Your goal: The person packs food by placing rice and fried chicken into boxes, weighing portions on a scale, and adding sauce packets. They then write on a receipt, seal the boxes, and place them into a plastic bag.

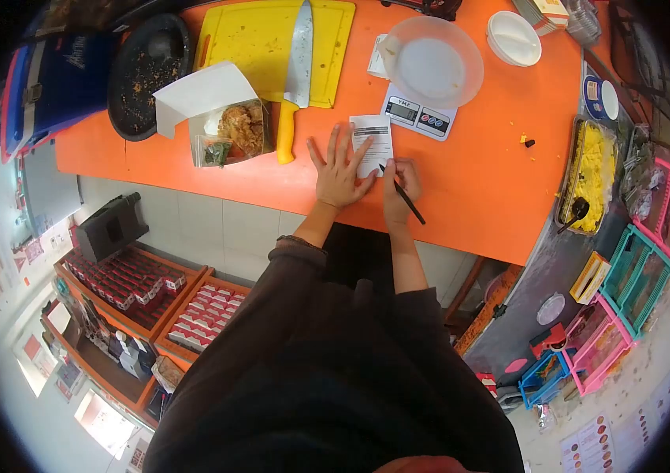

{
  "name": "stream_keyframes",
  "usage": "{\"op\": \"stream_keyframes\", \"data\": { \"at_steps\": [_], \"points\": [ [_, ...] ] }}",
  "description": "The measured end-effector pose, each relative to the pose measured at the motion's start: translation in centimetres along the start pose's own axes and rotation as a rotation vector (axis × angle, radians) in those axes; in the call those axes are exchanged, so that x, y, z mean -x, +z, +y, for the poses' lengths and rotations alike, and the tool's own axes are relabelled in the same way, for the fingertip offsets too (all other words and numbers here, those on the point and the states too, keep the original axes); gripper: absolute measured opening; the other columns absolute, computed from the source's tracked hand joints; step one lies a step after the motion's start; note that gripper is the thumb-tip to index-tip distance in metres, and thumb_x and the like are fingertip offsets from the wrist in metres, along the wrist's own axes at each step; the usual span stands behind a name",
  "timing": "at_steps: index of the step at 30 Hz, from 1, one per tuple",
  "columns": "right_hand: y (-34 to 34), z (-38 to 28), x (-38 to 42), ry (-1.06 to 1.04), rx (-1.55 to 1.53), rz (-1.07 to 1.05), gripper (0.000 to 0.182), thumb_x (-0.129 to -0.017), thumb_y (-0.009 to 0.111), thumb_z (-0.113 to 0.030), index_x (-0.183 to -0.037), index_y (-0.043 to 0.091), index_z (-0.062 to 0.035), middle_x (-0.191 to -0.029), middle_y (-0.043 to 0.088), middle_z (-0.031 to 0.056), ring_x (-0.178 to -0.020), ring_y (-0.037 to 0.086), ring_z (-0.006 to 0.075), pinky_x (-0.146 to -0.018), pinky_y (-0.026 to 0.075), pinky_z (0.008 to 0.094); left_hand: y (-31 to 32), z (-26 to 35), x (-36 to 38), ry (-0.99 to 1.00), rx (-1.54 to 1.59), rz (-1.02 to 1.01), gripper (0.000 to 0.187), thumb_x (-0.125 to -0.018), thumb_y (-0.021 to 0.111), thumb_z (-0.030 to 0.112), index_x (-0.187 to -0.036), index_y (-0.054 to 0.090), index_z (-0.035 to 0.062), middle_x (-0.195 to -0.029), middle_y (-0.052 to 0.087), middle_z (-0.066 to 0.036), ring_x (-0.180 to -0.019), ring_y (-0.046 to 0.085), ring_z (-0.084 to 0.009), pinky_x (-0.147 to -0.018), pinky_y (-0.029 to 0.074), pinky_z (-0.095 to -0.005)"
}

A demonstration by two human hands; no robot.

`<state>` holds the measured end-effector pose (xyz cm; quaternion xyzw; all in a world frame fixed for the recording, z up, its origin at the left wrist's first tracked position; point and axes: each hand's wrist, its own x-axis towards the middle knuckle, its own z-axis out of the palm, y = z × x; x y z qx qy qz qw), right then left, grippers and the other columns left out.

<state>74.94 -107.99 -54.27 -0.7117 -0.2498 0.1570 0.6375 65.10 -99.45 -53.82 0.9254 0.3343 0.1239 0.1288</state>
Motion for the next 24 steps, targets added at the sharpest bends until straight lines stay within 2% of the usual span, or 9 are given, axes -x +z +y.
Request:
{"op": "stream_keyframes", "data": {
  "at_steps": [3, 6, 10, 12, 16, 18, 19, 21, 24],
  "points": [
    [0.9, 0.8, -0.4, 0.178, -0.016, 0.013, 0.013, -0.087, 0.061, -0.003, -0.076, 0.055, 0.0001, -0.078, 0.057, 0.0061, -0.067, 0.052, 0.0112, -0.058, 0.042, 0.0249, -0.2, -0.2, -0.3, -0.012, 0.019, -0.107, 0.080, -0.075, 0.062, 0.050, -0.138, 0.038, 0.0058, -0.149, 0.033, -0.006, -0.140, 0.024, -0.0292, -0.105, -0.002, -0.0688],
    [1.5, 1.4, -0.1, 0.173, -0.032, -0.040, 0.013, -0.087, 0.063, -0.004, -0.077, 0.055, -0.0001, -0.078, 0.057, 0.0061, -0.067, 0.051, 0.0116, -0.058, 0.042, 0.0256, 0.0, -0.3, -0.4, -0.076, 0.074, -0.153, 0.083, -0.073, 0.060, 0.052, -0.140, 0.037, 0.0087, -0.149, 0.032, 0.000, -0.142, 0.020, -0.0241, -0.105, -0.003, -0.0709],
    [1.6, 1.5, -0.1, 0.159, 0.044, -0.075, 0.014, -0.087, 0.064, -0.006, -0.077, 0.056, 0.0000, -0.078, 0.057, 0.0057, -0.066, 0.051, 0.0117, -0.058, 0.042, 0.0261, -0.4, -0.3, -0.6, -0.078, 0.098, -0.148, 0.088, -0.070, 0.061, 0.051, -0.141, 0.034, 0.0075, -0.149, 0.031, -0.001, -0.142, 0.020, -0.0231, -0.106, -0.003, -0.0705],
    [1.6, 1.6, -0.1, 0.058, 0.150, -0.016, 0.011, -0.090, 0.061, -0.007, -0.081, 0.057, -0.0006, -0.080, 0.059, 0.0027, -0.065, 0.051, 0.0067, -0.056, 0.042, 0.0221, -0.5, -0.2, -0.6, -0.090, 0.105, -0.178, 0.090, -0.070, 0.062, 0.050, -0.143, 0.032, 0.0074, -0.150, 0.030, 0.000, -0.142, 0.020, -0.0227, -0.106, -0.003, -0.0701],
    [2.0, 1.1, -0.2, 0.075, 0.104, -0.039, 0.013, -0.090, 0.062, -0.007, -0.080, 0.057, -0.0004, -0.079, 0.059, 0.0037, -0.064, 0.050, 0.0075, -0.056, 0.042, 0.0226, -0.4, -0.4, -0.6, -0.097, 0.093, -0.174, 0.091, -0.069, 0.062, 0.050, -0.143, 0.031, 0.0076, -0.150, 0.030, 0.000, -0.142, 0.020, -0.0221, -0.106, -0.003, -0.0700],
    [1.6, 0.8, -0.4, -0.059, 0.164, -0.247, 0.010, -0.086, 0.064, -0.006, -0.080, 0.058, -0.0012, -0.078, 0.058, 0.0062, -0.065, 0.052, 0.0122, -0.058, 0.043, 0.0265, -0.4, -0.4, -0.6, -0.081, -0.001, -0.222, 0.092, -0.068, 0.063, 0.051, -0.143, 0.031, 0.0075, -0.149, 0.030, 0.000, -0.141, 0.021, -0.0217, -0.106, -0.003, -0.0701],
    [1.4, 0.9, -0.2, -0.054, 0.163, -0.249, 0.010, -0.086, 0.064, -0.006, -0.080, 0.058, -0.0012, -0.078, 0.058, 0.0062, -0.065, 0.052, 0.0122, -0.058, 0.043, 0.0265, -0.5, -0.2, -0.6, -0.083, -0.001, -0.226, 0.092, -0.068, 0.063, 0.051, -0.143, 0.031, 0.0075, -0.149, 0.030, 0.000, -0.141, 0.021, -0.0217, -0.106, -0.003, -0.0701],
    [1.4, 1.3, -0.3, 0.200, 0.120, -0.082, 0.011, -0.086, 0.064, -0.005, -0.079, 0.057, -0.0010, -0.077, 0.057, 0.0064, -0.063, 0.051, 0.0120, -0.058, 0.043, 0.0261, -0.7, -0.1, -0.7, -0.080, 0.135, -0.139, 0.087, -0.069, 0.062, 0.043, -0.142, 0.032, 0.0057, -0.148, 0.033, -0.004, -0.140, 0.025, -0.0259, -0.106, -0.003, -0.0677],
    [1.7, 1.8, -0.1, 0.072, 0.058, -0.150, 0.010, -0.085, 0.064, -0.003, -0.079, 0.057, -0.0008, -0.075, 0.056, 0.0065, -0.063, 0.050, 0.0118, -0.058, 0.043, 0.0254, -0.6, -0.2, -0.7, -0.081, 0.055, -0.192, 0.087, -0.070, 0.061, 0.045, -0.142, 0.032, 0.0063, -0.148, 0.033, -0.004, -0.140, 0.025, -0.0259, -0.106, -0.003, -0.0674]
  ]
}}
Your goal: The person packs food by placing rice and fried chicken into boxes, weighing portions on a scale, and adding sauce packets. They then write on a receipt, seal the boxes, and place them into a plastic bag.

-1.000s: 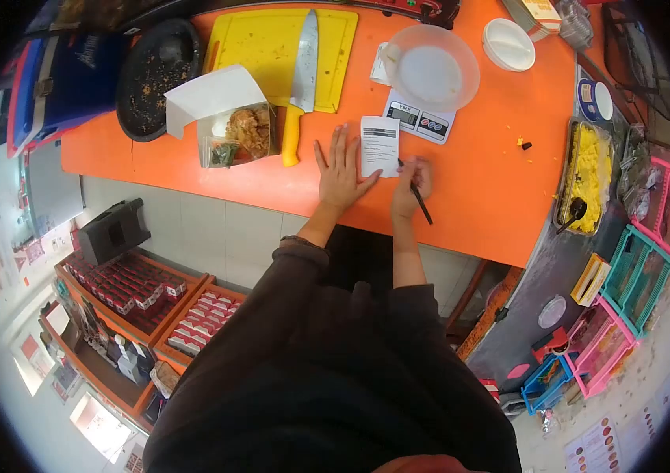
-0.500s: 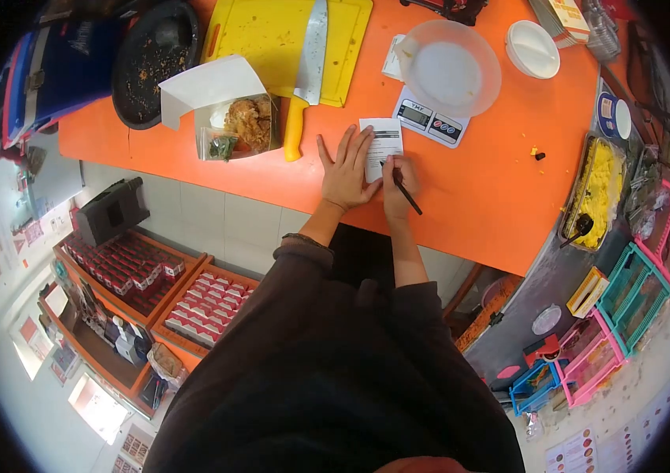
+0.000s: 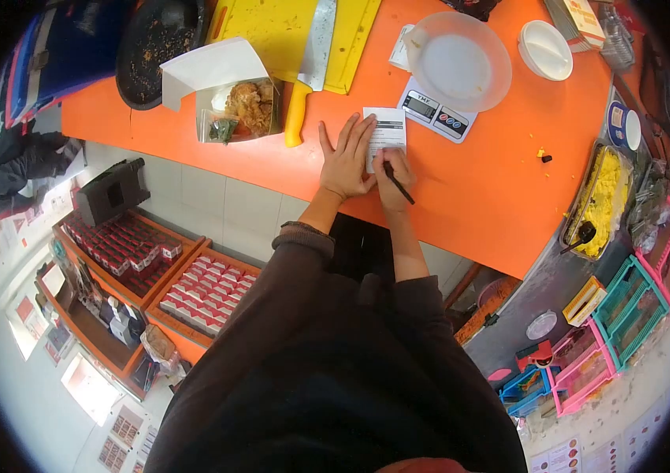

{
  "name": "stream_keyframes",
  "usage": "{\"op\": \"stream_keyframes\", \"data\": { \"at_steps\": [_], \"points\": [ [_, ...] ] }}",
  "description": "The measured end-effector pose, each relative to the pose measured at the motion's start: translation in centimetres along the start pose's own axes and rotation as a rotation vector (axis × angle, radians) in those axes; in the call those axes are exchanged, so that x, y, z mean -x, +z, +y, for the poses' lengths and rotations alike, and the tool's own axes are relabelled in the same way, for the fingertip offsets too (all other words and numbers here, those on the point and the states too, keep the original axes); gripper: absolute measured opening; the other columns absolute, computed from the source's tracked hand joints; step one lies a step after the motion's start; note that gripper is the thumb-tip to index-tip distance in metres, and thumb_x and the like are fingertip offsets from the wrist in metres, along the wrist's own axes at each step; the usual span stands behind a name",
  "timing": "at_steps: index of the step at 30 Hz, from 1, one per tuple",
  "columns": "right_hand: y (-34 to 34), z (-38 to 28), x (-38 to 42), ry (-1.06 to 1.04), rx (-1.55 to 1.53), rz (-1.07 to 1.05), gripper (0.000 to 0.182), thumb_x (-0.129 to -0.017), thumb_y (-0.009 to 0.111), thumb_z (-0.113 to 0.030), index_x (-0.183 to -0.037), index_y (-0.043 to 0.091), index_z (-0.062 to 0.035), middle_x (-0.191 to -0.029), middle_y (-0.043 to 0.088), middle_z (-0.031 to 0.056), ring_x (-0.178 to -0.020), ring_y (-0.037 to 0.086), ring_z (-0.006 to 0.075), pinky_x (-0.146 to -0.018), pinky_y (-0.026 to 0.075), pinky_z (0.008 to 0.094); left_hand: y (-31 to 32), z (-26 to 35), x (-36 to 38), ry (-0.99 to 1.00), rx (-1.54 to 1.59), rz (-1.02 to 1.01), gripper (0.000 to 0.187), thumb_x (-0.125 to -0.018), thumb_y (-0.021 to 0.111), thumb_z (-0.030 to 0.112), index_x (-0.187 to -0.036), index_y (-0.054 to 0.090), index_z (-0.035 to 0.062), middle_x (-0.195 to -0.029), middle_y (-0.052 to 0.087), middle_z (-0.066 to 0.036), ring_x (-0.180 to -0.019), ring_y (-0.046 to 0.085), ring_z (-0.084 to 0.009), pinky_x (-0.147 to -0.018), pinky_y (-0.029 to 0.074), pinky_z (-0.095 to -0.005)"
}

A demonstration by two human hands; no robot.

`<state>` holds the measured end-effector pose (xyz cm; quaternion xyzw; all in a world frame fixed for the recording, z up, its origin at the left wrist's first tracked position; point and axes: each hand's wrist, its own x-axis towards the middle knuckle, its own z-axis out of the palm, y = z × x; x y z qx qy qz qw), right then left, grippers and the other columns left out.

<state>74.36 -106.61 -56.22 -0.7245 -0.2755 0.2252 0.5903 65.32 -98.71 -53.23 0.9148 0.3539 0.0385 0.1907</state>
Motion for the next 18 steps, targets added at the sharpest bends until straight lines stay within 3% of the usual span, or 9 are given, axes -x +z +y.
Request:
{"op": "stream_keyframes", "data": {
  "at_steps": [3, 5, 7, 9, 11, 12, 14, 16, 18],
  "points": [
    [-0.4, -0.4, 0.0, 0.082, -0.030, 0.063, 0.010, -0.085, 0.064, -0.003, -0.079, 0.056, -0.0008, -0.074, 0.055, 0.0067, -0.065, 0.051, 0.0125, -0.061, 0.044, 0.0264, 0.4, 0.0, 0.1, -0.007, 0.048, 0.044, 0.093, -0.066, 0.063, 0.051, -0.142, 0.032, 0.0077, -0.148, 0.032, 0.000, -0.140, 0.023, -0.0219, -0.106, -0.002, -0.0702],
    [-0.5, 0.3, 0.2, -0.034, 0.008, -0.113, 0.011, -0.086, 0.062, -0.002, -0.078, 0.056, 0.0006, -0.076, 0.055, 0.0042, -0.065, 0.048, 0.0087, -0.058, 0.040, 0.0229, 0.7, -0.3, 0.0, -0.006, -0.041, 0.022, 0.094, -0.066, 0.062, 0.054, -0.142, 0.032, 0.0076, -0.148, 0.032, 0.000, -0.140, 0.022, -0.0219, -0.106, -0.002, -0.0703],
    [-0.4, 0.4, 0.2, -0.056, 0.007, -0.117, 0.013, -0.087, 0.062, -0.002, -0.076, 0.056, 0.0004, -0.074, 0.053, 0.0035, -0.064, 0.047, 0.0091, -0.057, 0.039, 0.0231, 0.6, -0.2, 0.2, 0.003, -0.123, -0.006, 0.096, -0.067, 0.062, 0.058, -0.143, 0.031, 0.0075, -0.148, 0.032, 0.000, -0.140, 0.022, -0.0220, -0.105, -0.002, -0.0704],
    [-0.6, 0.4, -0.3, 0.096, -0.019, 0.111, 0.013, -0.087, 0.061, -0.001, -0.076, 0.056, 0.0004, -0.072, 0.051, 0.0030, -0.065, 0.048, 0.0091, -0.057, 0.039, 0.0230, 0.5, -0.1, 0.2, -0.008, 0.062, 0.043, 0.094, -0.069, 0.061, 0.058, -0.143, 0.031, 0.0076, -0.149, 0.030, -0.001, -0.141, 0.021, -0.0222, -0.105, -0.003, -0.0707],
    [-1.6, -0.1, -0.9, 0.145, -0.098, 0.119, 0.011, -0.088, 0.061, -0.002, -0.079, 0.055, 0.0000, -0.078, 0.053, 0.0037, -0.071, 0.051, 0.0102, -0.063, 0.043, 0.0238, 0.4, 0.0, 0.3, -0.006, 0.062, 0.039, 0.094, -0.070, 0.060, 0.058, -0.143, 0.031, 0.0075, -0.150, 0.030, -0.001, -0.141, 0.020, -0.0222, -0.105, -0.003, -0.0706],
    [-2.3, -0.9, -1.5, 0.026, -0.024, 0.057, 0.003, -0.087, 0.061, 0.000, -0.088, 0.057, 0.0001, -0.087, 0.055, 0.0065, -0.079, 0.054, 0.0135, -0.069, 0.045, 0.0258, 0.5, -0.1, 0.3, -0.011, 0.058, 0.032, 0.093, -0.071, 0.059, 0.059, -0.143, 0.030, 0.0074, -0.150, 0.029, -0.001, -0.142, 0.020, -0.0222, -0.105, -0.003, -0.0704],
    [-3.5, -1.5, -2.3, -0.112, 0.044, -0.003, 0.010, -0.086, 0.061, 0.001, -0.096, 0.060, 0.0003, -0.097, 0.057, 0.0092, -0.086, 0.056, 0.0167, -0.075, 0.047, 0.0278, 0.5, -0.2, 0.4, -0.012, 0.053, 0.044, 0.094, -0.072, 0.058, 0.059, -0.144, 0.029, 0.0074, -0.150, 0.029, -0.001, -0.142, 0.019, -0.0222, -0.106, -0.004, -0.0702],
    [-4.4, 0.0, -2.8, -0.467, 0.452, -0.292, 0.035, -0.082, 0.058, 0.002, -0.117, 0.058, -0.0012, -0.119, 0.054, 0.0147, -0.108, 0.054, 0.0272, -0.088, 0.047, 0.0352, 0.4, -0.5, 0.6, 0.014, 0.066, 0.051, 0.089, -0.076, 0.056, 0.059, -0.143, 0.031, 0.0058, -0.149, 0.031, -0.005, -0.140, 0.023, -0.0273, -0.105, -0.004, -0.0683],
    [-4.6, 0.1, -3.2, -0.520, 0.534, -0.367, 0.042, -0.081, 0.056, 0.003, -0.122, 0.056, -0.0020, -0.123, 0.052, 0.0159, -0.112, 0.052, 0.0299, -0.093, 0.044, 0.0381, 0.4, -0.9, 0.6, 0.042, 0.082, 0.096, 0.087, -0.077, 0.054, 0.058, -0.142, 0.031, 0.0056, -0.150, 0.031, -0.006, -0.140, 0.023, -0.0269, -0.105, -0.004, -0.0684]
  ]
}}
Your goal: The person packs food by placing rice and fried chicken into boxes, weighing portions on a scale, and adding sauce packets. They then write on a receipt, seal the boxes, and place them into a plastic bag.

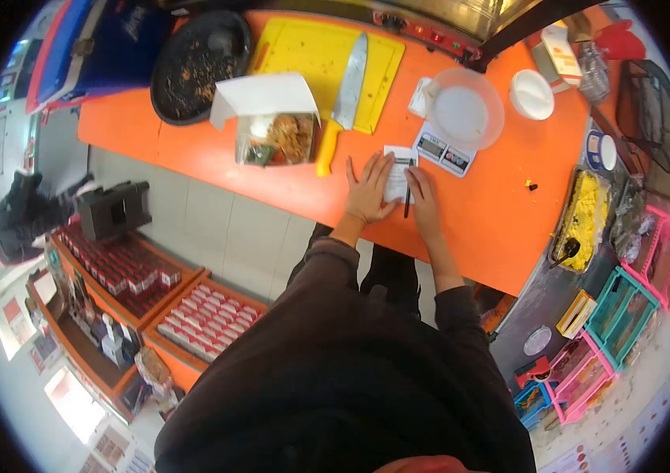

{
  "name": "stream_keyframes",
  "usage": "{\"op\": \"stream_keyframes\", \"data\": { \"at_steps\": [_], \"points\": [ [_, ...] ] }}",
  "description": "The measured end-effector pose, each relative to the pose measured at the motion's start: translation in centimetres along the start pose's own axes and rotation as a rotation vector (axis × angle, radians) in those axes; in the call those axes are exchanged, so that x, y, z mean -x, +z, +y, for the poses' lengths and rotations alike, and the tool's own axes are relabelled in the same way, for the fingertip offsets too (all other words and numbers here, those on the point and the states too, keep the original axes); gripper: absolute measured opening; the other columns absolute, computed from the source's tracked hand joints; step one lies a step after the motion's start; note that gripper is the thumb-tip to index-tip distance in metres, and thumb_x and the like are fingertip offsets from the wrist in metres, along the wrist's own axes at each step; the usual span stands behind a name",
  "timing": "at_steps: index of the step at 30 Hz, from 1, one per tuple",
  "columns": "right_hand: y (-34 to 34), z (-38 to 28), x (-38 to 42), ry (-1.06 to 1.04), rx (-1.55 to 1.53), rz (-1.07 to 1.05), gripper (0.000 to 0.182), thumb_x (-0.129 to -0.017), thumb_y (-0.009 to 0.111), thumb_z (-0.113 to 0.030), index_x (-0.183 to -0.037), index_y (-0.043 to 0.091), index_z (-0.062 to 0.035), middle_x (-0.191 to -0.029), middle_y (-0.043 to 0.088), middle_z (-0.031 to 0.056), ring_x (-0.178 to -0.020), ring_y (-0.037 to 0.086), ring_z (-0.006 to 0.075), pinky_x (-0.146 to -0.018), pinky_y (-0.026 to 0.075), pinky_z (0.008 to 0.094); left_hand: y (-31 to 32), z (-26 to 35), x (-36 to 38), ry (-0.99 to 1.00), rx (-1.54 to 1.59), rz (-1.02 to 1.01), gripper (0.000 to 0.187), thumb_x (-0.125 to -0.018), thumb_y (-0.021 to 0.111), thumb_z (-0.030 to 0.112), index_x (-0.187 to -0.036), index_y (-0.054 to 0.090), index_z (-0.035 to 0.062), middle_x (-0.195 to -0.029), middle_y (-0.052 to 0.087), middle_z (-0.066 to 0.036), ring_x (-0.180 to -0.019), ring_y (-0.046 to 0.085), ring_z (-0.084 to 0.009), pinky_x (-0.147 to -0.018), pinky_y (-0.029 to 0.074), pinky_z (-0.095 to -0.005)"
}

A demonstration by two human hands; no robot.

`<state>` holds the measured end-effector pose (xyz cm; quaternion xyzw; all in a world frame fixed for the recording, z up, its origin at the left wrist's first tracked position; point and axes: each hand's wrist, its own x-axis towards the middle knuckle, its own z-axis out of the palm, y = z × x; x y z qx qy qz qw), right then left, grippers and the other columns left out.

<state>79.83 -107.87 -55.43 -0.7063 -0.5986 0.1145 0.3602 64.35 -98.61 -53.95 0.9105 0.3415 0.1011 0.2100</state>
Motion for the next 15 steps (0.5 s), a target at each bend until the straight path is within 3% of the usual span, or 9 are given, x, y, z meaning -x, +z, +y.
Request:
{"op": "stream_keyframes", "data": {
  "at_steps": [1, 3, 5, 6, 9, 11, 12, 14, 15],
  "points": [
    [-0.2, -0.5, 0.0, -0.036, 0.060, -0.106, 0.049, -0.080, 0.054, 0.003, -0.128, 0.053, -0.0028, -0.128, 0.050, 0.0170, -0.116, 0.049, 0.0327, -0.098, 0.042, 0.0410, -0.5, 0.0, 0.1, 0.007, 0.023, 0.017, 0.085, -0.078, 0.053, 0.057, -0.142, 0.031, 0.0054, -0.150, 0.030, -0.006, -0.140, 0.023, -0.0265, -0.105, -0.004, -0.0684],
    [0.0, -2.3, 0.0, 0.034, 0.115, -0.034, 0.046, -0.081, 0.055, 0.002, -0.127, 0.053, -0.0026, -0.126, 0.049, 0.0169, -0.116, 0.049, 0.0330, -0.098, 0.041, 0.0412, -2.4, -0.6, 0.8, 0.037, 0.090, 0.033, 0.078, -0.082, 0.055, 0.049, -0.142, 0.033, 0.0049, -0.149, 0.031, -0.010, -0.140, 0.023, -0.0287, -0.107, 0.000, -0.0658],
    [0.5, -4.6, -3.2, 0.081, 0.152, 0.034, 0.044, -0.081, 0.055, 0.002, -0.125, 0.054, -0.0024, -0.125, 0.049, 0.0169, -0.115, 0.049, 0.0333, -0.097, 0.041, 0.0415, -5.6, -2.8, 1.4, 0.055, 0.214, 0.268, 0.068, -0.083, 0.060, 0.032, -0.139, 0.035, 0.0025, -0.146, 0.031, -0.017, -0.140, 0.021, -0.0316, -0.110, 0.008, -0.0617],
    [0.9, -7.0, -4.9, 0.159, 0.018, 0.107, 0.043, -0.082, 0.057, -0.001, -0.125, 0.054, -0.0032, -0.122, 0.049, 0.0170, -0.112, 0.049, 0.0343, -0.096, 0.041, 0.0414, -8.7, -4.2, 1.9, 0.020, 0.192, 0.410, 0.066, -0.081, 0.062, 0.020, -0.137, 0.035, 0.0000, -0.142, 0.033, -0.022, -0.136, 0.025, -0.0368, -0.109, 0.015, -0.0582],
    [3.3, -13.0, -10.9, 0.294, -0.237, 0.187, 0.042, -0.083, 0.065, -0.014, -0.123, 0.055, -0.0045, -0.117, 0.046, 0.0166, -0.111, 0.047, 0.0318, -0.092, 0.042, 0.0375, -17.6, -11.5, 1.1, -0.392, 0.046, 0.776, 0.065, -0.080, 0.064, 0.019, -0.135, 0.035, -0.0013, -0.140, 0.034, -0.024, -0.130, 0.028, -0.0383, -0.105, 0.020, -0.0552],
    [5.8, -15.8, -15.1, 0.386, -0.416, 0.208, 0.047, -0.081, 0.070, -0.024, -0.122, 0.056, -0.0051, -0.117, 0.045, 0.0181, -0.115, 0.043, 0.0337, -0.092, 0.041, 0.0395, -22.4, -17.6, -0.3, -0.394, 0.032, 0.858, 0.057, -0.082, 0.063, 0.015, -0.132, 0.041, -0.0017, -0.131, 0.046, -0.024, -0.124, 0.040, -0.0379, -0.100, 0.031, -0.0506],
    [7.0, -16.3, -17.0, 0.402, -0.440, 0.221, 0.050, -0.080, 0.072, -0.029, -0.122, 0.056, -0.0057, -0.116, 0.047, 0.0200, -0.117, 0.040, 0.0362, -0.093, 0.041, 0.0419, -23.4, -21.1, -0.8, -0.384, 0.032, 0.859, 0.057, -0.082, 0.063, 0.015, -0.132, 0.041, -0.0017, -0.131, 0.046, -0.024, -0.124, 0.040, -0.0379, -0.100, 0.031, -0.0506],
    [10.0, -14.1, -19.2, 0.383, -0.376, 0.110, 0.049, -0.081, 0.070, -0.032, -0.120, 0.057, -0.0050, -0.116, 0.047, 0.0205, -0.116, 0.042, 0.0361, -0.094, 0.041, 0.0424, -23.4, -27.3, -1.6, -0.292, 0.542, 0.192, 0.044, -0.084, 0.058, 0.008, -0.127, 0.048, -0.0010, -0.114, 0.059, -0.023, -0.110, 0.055, -0.0361, -0.091, 0.042, -0.0435],
    [11.4, -12.9, -19.5, 0.368, -0.309, -0.010, 0.049, -0.082, 0.069, -0.035, -0.119, 0.058, -0.0043, -0.116, 0.048, 0.0211, -0.115, 0.044, 0.0360, -0.094, 0.041, 0.0428, -23.7, -27.9, -1.6, -0.282, 0.541, 0.195, 0.044, -0.084, 0.058, 0.008, -0.127, 0.048, -0.0010, -0.114, 0.059, -0.023, -0.110, 0.055, -0.0361, -0.091, 0.042, -0.0435]
  ]
}}
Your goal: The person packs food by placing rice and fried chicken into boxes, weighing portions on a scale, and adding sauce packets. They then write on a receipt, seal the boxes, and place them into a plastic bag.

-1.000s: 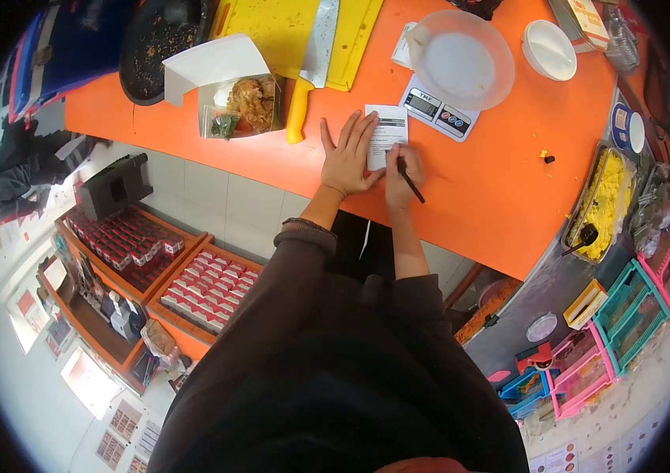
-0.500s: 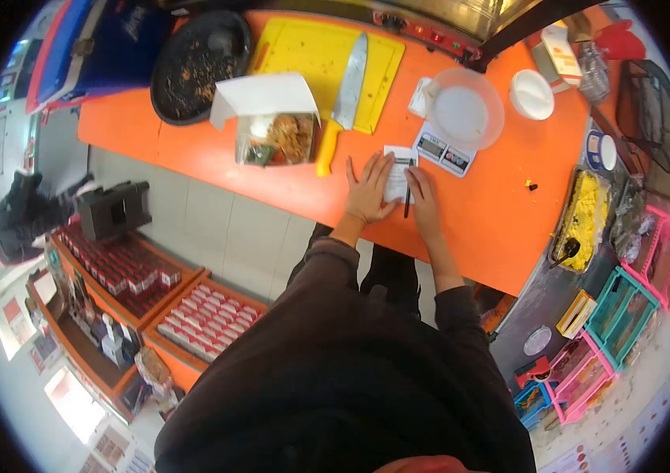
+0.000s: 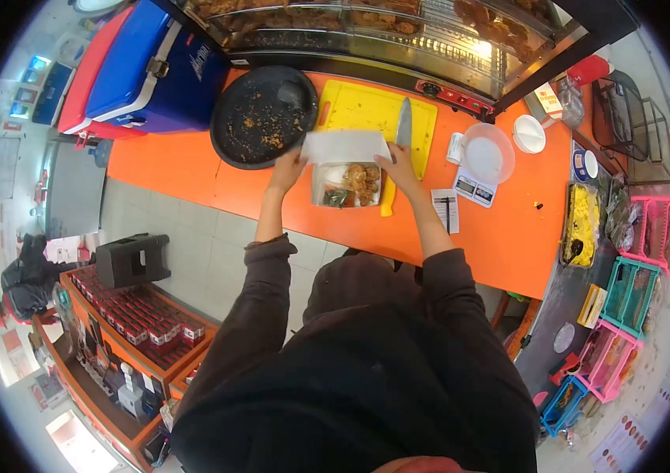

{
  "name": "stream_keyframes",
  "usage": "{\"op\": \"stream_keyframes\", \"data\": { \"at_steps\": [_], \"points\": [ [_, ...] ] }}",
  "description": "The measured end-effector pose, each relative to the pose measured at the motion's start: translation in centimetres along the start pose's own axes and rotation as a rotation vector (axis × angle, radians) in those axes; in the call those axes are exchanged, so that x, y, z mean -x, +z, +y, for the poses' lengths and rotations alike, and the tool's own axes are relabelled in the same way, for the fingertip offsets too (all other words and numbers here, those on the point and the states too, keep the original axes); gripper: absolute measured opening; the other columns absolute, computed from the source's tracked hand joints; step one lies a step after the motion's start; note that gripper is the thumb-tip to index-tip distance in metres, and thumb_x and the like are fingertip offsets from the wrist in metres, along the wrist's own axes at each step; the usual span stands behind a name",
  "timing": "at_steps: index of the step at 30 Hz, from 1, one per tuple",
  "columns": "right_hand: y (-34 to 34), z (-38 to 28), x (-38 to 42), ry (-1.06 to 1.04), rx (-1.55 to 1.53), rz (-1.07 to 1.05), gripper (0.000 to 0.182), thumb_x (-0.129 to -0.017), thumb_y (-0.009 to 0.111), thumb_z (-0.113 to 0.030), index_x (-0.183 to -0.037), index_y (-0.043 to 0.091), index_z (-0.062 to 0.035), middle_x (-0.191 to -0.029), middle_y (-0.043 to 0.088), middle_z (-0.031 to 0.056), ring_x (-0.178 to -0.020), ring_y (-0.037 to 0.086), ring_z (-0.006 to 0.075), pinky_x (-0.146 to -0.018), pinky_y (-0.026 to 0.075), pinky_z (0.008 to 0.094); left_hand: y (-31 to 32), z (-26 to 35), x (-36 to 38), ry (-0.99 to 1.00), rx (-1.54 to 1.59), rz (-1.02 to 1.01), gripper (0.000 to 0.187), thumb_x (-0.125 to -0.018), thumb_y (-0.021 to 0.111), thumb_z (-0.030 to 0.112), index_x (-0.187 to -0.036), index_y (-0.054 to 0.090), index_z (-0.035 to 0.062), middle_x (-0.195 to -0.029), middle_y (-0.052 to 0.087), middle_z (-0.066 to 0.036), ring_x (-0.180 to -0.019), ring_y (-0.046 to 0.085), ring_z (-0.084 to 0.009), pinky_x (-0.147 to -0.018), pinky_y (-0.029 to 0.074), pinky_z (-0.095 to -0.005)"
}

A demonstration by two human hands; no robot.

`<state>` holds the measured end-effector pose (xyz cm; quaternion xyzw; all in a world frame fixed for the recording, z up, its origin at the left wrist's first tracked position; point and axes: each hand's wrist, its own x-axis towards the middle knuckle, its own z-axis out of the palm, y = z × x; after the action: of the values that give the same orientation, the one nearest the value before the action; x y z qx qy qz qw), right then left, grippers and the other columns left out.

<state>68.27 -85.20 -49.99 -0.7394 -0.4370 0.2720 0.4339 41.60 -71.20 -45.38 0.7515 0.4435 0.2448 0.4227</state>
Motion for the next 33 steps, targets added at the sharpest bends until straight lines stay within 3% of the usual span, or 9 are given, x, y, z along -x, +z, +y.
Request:
{"op": "stream_keyframes", "data": {
  "at_steps": [3, 6, 12, 15, 17, 18, 20, 26, 33],
  "points": [
    [0.5, -0.1, 1.2, 0.008, 0.019, -0.092, 0.033, -0.089, 0.056, -0.020, -0.119, 0.058, -0.0049, -0.117, 0.052, 0.0201, -0.115, 0.049, 0.0314, -0.094, 0.041, 0.0392, -0.4, -0.7, 1.0, 0.148, -0.300, -0.186, 0.037, -0.086, 0.052, 0.003, -0.123, 0.052, -0.0001, -0.099, 0.064, -0.024, -0.096, 0.063, -0.0338, -0.083, 0.048, -0.0372],
    [1.0, -1.0, 5.3, 0.076, -0.017, -0.197, 0.035, -0.091, 0.047, -0.003, -0.125, 0.055, -0.0073, -0.121, 0.055, 0.0180, -0.115, 0.052, 0.0256, -0.095, 0.041, 0.0353, 1.1, -1.1, 4.2, -0.063, -0.016, -0.372, 0.041, -0.089, 0.052, 0.008, -0.129, 0.049, 0.0035, -0.119, 0.060, -0.016, -0.106, 0.059, -0.0227, -0.090, 0.046, -0.0334],
    [1.2, -1.6, 9.5, 0.209, -0.807, -0.222, 0.037, -0.098, 0.043, -0.013, -0.135, 0.048, -0.0104, -0.132, 0.050, 0.0104, -0.123, 0.047, 0.0167, -0.099, 0.039, 0.0308, 1.4, -0.9, 7.8, -0.438, 1.152, -0.393, 0.041, -0.091, 0.044, 0.004, -0.131, 0.049, 0.0093, -0.134, 0.051, -0.009, -0.122, 0.049, -0.0201, -0.099, 0.038, -0.0325],
    [2.6, 0.9, 10.8, 0.325, -0.851, -0.191, 0.042, -0.095, 0.052, -0.018, -0.137, 0.047, -0.0141, -0.137, 0.045, 0.0130, -0.129, 0.042, 0.0220, -0.104, 0.036, 0.0337, 3.1, -3.0, 9.0, -0.482, 0.946, -0.337, 0.041, -0.091, 0.053, 0.012, -0.132, 0.048, 0.0099, -0.141, 0.042, -0.011, -0.126, 0.046, -0.0186, -0.102, 0.036, -0.0335],
    [1.9, -0.2, 11.5, -0.115, 0.023, -0.055, 0.049, -0.088, 0.062, -0.025, -0.136, 0.049, -0.0180, -0.145, 0.036, 0.0155, -0.131, 0.040, 0.0288, -0.106, 0.035, 0.0345, 4.2, -5.5, 9.5, -0.243, 0.728, -0.345, 0.055, -0.085, 0.065, 0.019, -0.135, 0.044, 0.0107, -0.150, 0.026, -0.015, -0.135, 0.035, -0.0276, -0.108, 0.030, -0.0423],
    [1.6, -0.9, 11.1, -0.110, 0.021, -0.051, 0.049, -0.088, 0.062, -0.025, -0.136, 0.049, -0.0180, -0.145, 0.036, 0.0155, -0.131, 0.040, 0.0288, -0.106, 0.035, 0.0345, 4.0, -5.1, 9.1, -0.245, 0.725, -0.351, 0.055, -0.085, 0.065, 0.019, -0.135, 0.044, 0.0107, -0.150, 0.026, -0.015, -0.135, 0.035, -0.0276, -0.108, 0.030, -0.0423],
    [0.6, -2.5, 9.8, -0.255, 0.183, -0.223, 0.072, -0.076, 0.075, -0.032, -0.139, 0.043, -0.0186, -0.147, 0.030, 0.0169, -0.134, 0.034, 0.0356, -0.109, 0.029, 0.0481, 3.2, -2.3, 7.9, 0.367, -0.440, -0.276, 0.077, -0.079, 0.072, 0.023, -0.144, 0.032, 0.0153, -0.148, 0.021, -0.019, -0.134, 0.028, -0.0358, -0.110, 0.022, -0.0544],
    [0.5, -7.2, 7.0, -0.354, 0.982, -0.604, 0.121, -0.054, 0.081, -0.053, -0.149, 0.016, -0.0179, -0.146, 0.027, 0.0206, -0.136, 0.028, 0.0367, -0.100, 0.018, 0.0734, 3.0, 2.1, 6.5, 0.426, -0.596, -0.628, 0.092, -0.071, 0.076, 0.036, -0.148, 0.026, 0.0236, -0.151, 0.011, -0.025, -0.138, 0.015, -0.0444, -0.112, 0.013, -0.0577],
    [2.9, -1.3, 8.3, -0.517, 0.751, -0.382, 0.112, -0.065, 0.076, -0.054, -0.150, 0.014, -0.0148, -0.148, 0.020, 0.0235, -0.135, 0.024, 0.0437, -0.107, 0.025, 0.0606, 2.9, 0.4, 6.5, 0.716, -0.657, -0.532, 0.070, -0.077, 0.069, 0.037, -0.140, 0.038, 0.0413, -0.150, 0.013, -0.026, -0.138, 0.015, -0.0455, -0.111, 0.013, -0.0602]
  ]
}}
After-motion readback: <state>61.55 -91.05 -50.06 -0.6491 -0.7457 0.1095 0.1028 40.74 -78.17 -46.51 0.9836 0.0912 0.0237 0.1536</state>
